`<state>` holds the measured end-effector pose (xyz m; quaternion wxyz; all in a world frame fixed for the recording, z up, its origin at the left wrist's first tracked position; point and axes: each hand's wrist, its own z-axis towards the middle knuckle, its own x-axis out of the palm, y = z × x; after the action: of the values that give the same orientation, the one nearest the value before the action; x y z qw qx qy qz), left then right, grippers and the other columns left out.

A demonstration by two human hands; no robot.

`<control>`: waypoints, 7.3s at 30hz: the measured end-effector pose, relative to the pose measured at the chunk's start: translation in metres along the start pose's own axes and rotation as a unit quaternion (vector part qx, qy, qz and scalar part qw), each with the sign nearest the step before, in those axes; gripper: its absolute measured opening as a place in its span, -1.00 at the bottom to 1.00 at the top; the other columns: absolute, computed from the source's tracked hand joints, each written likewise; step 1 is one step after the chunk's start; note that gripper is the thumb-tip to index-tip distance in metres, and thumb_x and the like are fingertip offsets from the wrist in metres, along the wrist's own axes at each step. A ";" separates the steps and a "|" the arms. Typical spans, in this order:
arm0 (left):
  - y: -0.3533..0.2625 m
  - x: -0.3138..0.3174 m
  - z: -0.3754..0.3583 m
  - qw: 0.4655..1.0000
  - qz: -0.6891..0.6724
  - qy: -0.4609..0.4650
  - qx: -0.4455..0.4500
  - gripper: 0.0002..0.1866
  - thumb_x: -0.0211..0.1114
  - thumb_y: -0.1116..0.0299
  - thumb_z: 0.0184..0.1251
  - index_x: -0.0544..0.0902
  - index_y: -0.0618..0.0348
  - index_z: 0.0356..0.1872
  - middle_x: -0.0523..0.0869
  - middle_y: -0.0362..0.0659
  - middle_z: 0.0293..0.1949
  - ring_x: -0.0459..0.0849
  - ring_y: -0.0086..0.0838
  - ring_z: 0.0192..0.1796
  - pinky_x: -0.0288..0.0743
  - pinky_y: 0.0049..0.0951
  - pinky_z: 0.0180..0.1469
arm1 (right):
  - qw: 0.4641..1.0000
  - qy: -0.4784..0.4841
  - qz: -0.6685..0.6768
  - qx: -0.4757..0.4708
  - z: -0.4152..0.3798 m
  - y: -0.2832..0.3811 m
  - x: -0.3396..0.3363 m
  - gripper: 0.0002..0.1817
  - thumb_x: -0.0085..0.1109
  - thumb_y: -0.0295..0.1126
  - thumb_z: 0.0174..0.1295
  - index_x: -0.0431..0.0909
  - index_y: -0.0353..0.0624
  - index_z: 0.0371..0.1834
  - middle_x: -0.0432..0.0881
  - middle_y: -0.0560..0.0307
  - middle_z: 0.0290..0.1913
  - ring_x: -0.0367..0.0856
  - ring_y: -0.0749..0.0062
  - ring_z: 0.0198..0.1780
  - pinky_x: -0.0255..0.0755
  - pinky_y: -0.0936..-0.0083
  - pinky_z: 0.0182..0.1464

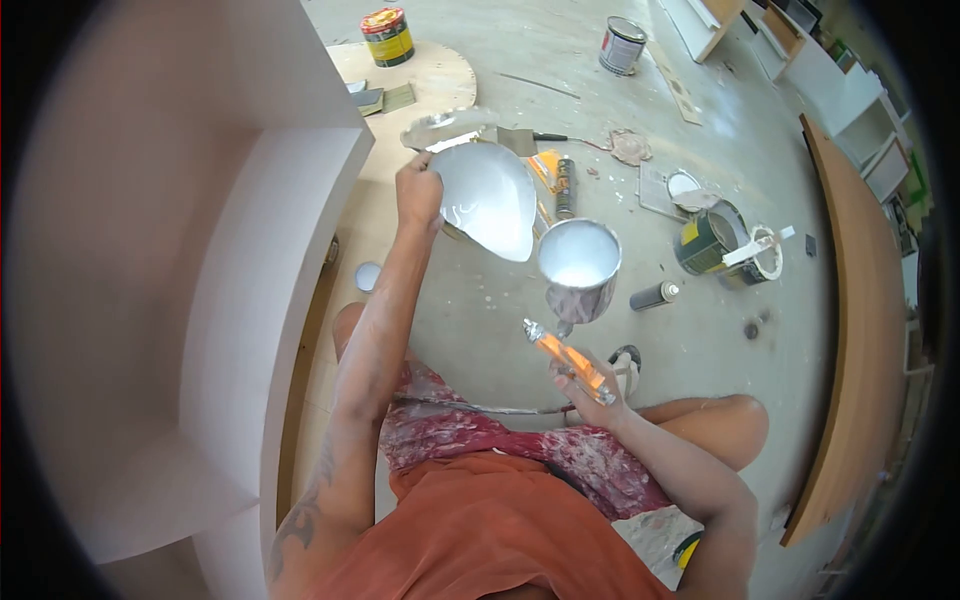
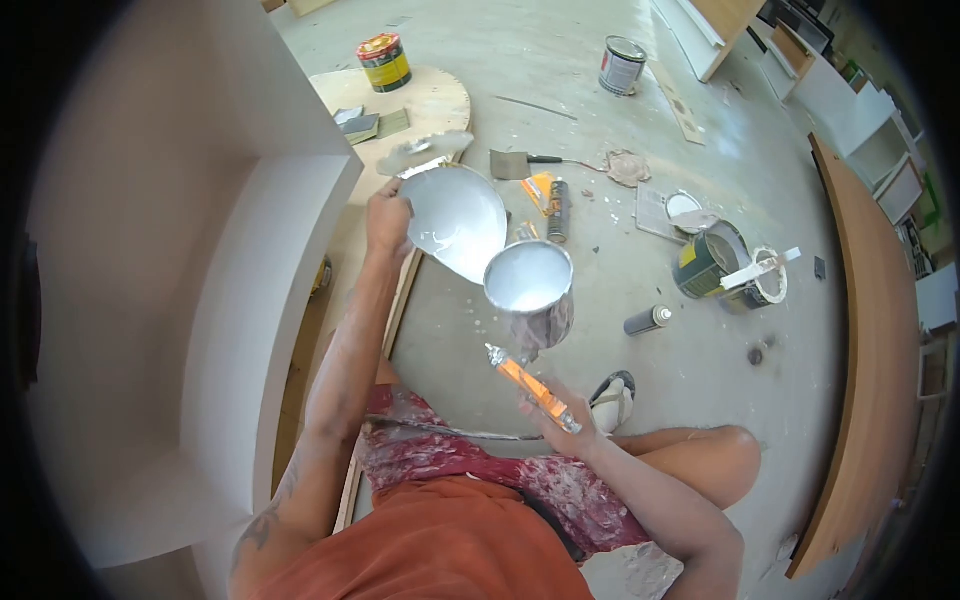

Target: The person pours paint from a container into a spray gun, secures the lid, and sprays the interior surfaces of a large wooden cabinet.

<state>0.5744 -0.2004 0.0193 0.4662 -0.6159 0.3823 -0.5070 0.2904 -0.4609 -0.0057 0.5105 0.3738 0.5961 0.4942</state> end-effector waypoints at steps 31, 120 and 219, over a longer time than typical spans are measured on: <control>-0.184 0.023 -0.089 0.970 0.121 -0.043 0.207 -0.42 -0.03 0.68 -0.03 0.70 0.39 0.08 0.50 -0.30 -0.46 0.26 -0.67 -0.45 0.13 -0.58 -0.40 | 0.986 0.142 -0.093 -0.002 0.026 -0.003 0.012 -0.64 0.27 -0.29 0.35 0.47 -0.21 0.10 0.60 -0.11 -0.25 0.62 0.00 -0.19 0.46 0.24 -0.13; 0.209 0.085 0.005 0.982 0.109 0.119 -0.099 -0.43 0.02 0.73 -0.12 0.54 0.36 0.07 0.56 -0.07 -0.27 0.57 -0.24 -0.18 0.49 -0.29 -0.09 | 0.964 -0.004 0.023 -0.266 0.033 0.043 0.002 -0.49 0.38 -0.36 0.05 0.53 -0.31 0.09 0.66 -0.11 -0.09 0.67 -0.03 -0.16 0.56 0.28 -0.15; -0.149 0.082 -0.138 0.922 -0.113 0.282 0.238 -0.32 0.53 0.36 0.10 0.17 0.07 0.07 0.34 0.19 0.31 0.41 -0.17 0.36 0.41 -0.22 0.36 | 0.990 -0.004 -0.044 -0.130 0.077 0.093 -0.005 -0.76 0.31 -0.44 0.30 0.58 -0.26 -0.01 0.71 0.06 -0.28 0.72 0.33 -0.28 0.54 0.45 -0.21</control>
<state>0.4544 -0.2623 0.1919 0.4118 -0.3573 0.2936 -0.7852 0.3610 -0.4279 0.0862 0.5786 0.2793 0.5407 0.5430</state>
